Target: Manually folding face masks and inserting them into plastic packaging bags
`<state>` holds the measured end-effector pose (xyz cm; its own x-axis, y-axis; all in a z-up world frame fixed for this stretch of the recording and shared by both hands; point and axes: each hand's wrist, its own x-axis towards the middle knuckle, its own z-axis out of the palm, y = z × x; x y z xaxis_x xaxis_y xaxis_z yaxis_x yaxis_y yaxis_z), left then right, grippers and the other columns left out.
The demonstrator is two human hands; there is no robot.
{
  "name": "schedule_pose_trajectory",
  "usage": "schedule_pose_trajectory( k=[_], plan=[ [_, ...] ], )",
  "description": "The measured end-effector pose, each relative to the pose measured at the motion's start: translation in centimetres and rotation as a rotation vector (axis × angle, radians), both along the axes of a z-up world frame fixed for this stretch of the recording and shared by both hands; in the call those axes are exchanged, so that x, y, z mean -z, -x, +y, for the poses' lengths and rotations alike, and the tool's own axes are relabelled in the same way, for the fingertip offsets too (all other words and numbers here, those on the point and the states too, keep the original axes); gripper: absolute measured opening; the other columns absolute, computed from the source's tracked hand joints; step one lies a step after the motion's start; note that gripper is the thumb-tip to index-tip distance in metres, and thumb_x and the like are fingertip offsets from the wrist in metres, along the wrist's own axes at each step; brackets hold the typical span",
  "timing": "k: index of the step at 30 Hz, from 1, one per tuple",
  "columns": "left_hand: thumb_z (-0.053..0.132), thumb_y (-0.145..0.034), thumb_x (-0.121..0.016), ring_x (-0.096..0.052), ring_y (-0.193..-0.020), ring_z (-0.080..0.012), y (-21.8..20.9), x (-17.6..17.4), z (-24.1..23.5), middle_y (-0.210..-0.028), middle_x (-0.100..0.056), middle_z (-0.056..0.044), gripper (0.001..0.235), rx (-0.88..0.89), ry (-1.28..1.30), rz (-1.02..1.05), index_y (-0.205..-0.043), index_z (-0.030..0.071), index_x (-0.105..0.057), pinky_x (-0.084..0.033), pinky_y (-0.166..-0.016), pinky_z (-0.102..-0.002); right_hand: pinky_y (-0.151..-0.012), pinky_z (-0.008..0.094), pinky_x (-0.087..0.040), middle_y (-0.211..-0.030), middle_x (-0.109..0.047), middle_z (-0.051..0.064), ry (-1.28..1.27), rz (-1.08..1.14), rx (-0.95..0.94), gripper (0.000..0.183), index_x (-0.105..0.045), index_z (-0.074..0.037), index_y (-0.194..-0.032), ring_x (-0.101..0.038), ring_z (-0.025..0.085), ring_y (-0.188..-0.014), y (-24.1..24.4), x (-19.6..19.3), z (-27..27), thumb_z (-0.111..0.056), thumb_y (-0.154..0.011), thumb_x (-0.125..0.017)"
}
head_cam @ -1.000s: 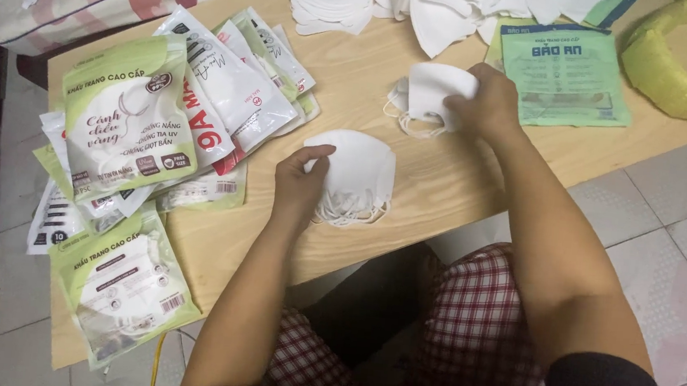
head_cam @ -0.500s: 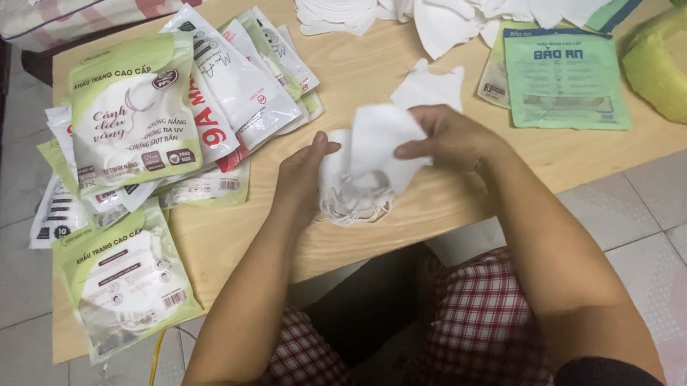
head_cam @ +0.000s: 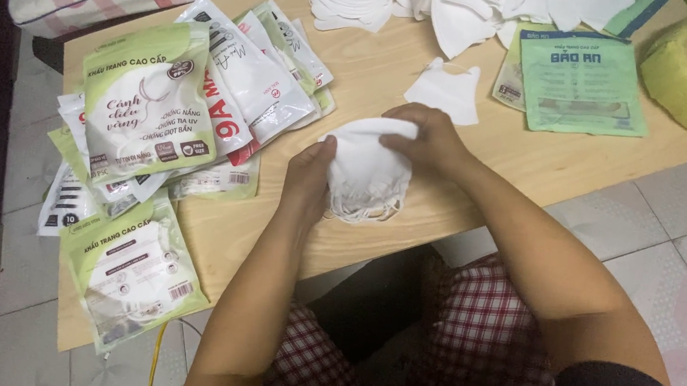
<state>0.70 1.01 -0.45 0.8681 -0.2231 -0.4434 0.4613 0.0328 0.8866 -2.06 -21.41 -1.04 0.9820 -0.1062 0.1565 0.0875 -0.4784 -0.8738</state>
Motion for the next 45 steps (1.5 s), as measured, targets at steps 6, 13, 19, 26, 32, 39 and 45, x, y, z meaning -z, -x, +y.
schedule_pose_trajectory(
  k=[6, 13, 19, 26, 32, 39, 45],
  plan=[
    [0.031, -0.102, -0.063, -0.071, -0.111, -0.0292, -0.7, 0.8, 0.3, -0.109, -0.075, -0.017, 0.031, -0.042, -0.016, 0.016, -0.121, 0.007, -0.071, -0.057, -0.095, -0.044, -0.063, 0.03, -0.061, -0.09, -0.074, 0.007, -0.522, 0.03, 0.166, 0.021, -0.071, -0.008, -0.102, -0.073, 0.019, -0.08, 0.3, -2.0, -1.8, -0.013, -0.086, -0.084],
    [0.041, -0.103, -0.056, -0.063, -0.125, -0.0329, 1.2, -3.6, -0.1, -0.128, -0.068, -0.023, 0.05, -0.06, 0.088, 0.087, -0.135, 0.002, -0.061, -0.052, -0.103, -0.045, -0.056, 0.03, -0.053, -0.09, -0.069, 0.007, -0.46, 0.324, 0.109, 0.033, -0.073, -0.009, -0.106, -0.068, 0.019, -0.077, 1.1, -1.9, -0.6, -0.019, -0.078, -0.089],
    [0.016, -0.095, -0.073, -0.071, -0.099, -0.0245, 1.1, -1.3, -0.1, -0.103, -0.073, -0.015, 0.028, 0.002, -0.128, -0.152, -0.119, 0.006, -0.062, -0.06, -0.085, -0.038, -0.061, 0.03, -0.064, -0.098, -0.072, 0.013, -0.323, 0.374, -0.032, 0.044, -0.074, -0.005, -0.112, -0.072, 0.021, -0.082, -0.2, -1.1, 0.8, -0.02, -0.075, -0.092],
    [-0.002, -0.083, -0.08, -0.042, -0.141, -0.0366, -0.7, 2.2, 0.0, -0.143, -0.047, -0.03, 0.076, -0.102, -0.214, -0.496, -0.149, 0.002, -0.042, -0.028, -0.12, -0.052, -0.092, 0.05, -0.054, -0.11, -0.069, 0.008, 0.582, 0.166, 0.372, 0.035, -0.074, -0.017, -0.114, -0.063, 0.031, -0.111, -2.4, 4.6, -5.5, -0.029, -0.082, -0.084],
    [-0.001, -0.09, -0.068, -0.072, -0.096, -0.0114, -0.4, 2.5, 0.8, -0.114, -0.075, -0.003, 0.031, -0.016, -0.176, -0.451, -0.114, 0.018, -0.075, -0.061, -0.083, -0.022, -0.07, 0.047, -0.056, -0.096, -0.069, 0.002, 0.911, 0.212, 0.474, 0.019, -0.075, -0.022, -0.092, -0.067, 0.03, -0.094, -5.9, 11.0, -5.5, -0.015, -0.077, -0.066],
    [0.002, -0.091, -0.068, -0.074, -0.103, -0.0106, 0.8, 0.2, 0.3, -0.115, -0.074, -0.001, 0.023, -0.06, -0.254, -0.371, -0.108, 0.016, -0.075, -0.066, -0.09, -0.023, -0.087, 0.047, -0.048, -0.109, -0.069, -0.004, 0.867, 0.307, 0.491, 0.027, -0.076, -0.03, -0.099, -0.061, 0.024, -0.108, -8.4, 10.9, -2.5, -0.016, -0.085, -0.057],
    [0.003, -0.091, -0.069, -0.074, -0.097, -0.0086, -0.4, 1.3, 1.1, -0.108, -0.074, 0.003, 0.026, -0.044, -0.189, -0.35, -0.111, 0.018, -0.075, -0.066, -0.089, -0.022, -0.098, 0.045, -0.041, -0.123, -0.06, -0.005, 0.798, 0.326, 0.397, 0.035, -0.065, -0.03, -0.121, -0.052, 0.022, -0.119, -5.5, 5.7, -2.1, -0.017, -0.089, -0.058]
  ],
)
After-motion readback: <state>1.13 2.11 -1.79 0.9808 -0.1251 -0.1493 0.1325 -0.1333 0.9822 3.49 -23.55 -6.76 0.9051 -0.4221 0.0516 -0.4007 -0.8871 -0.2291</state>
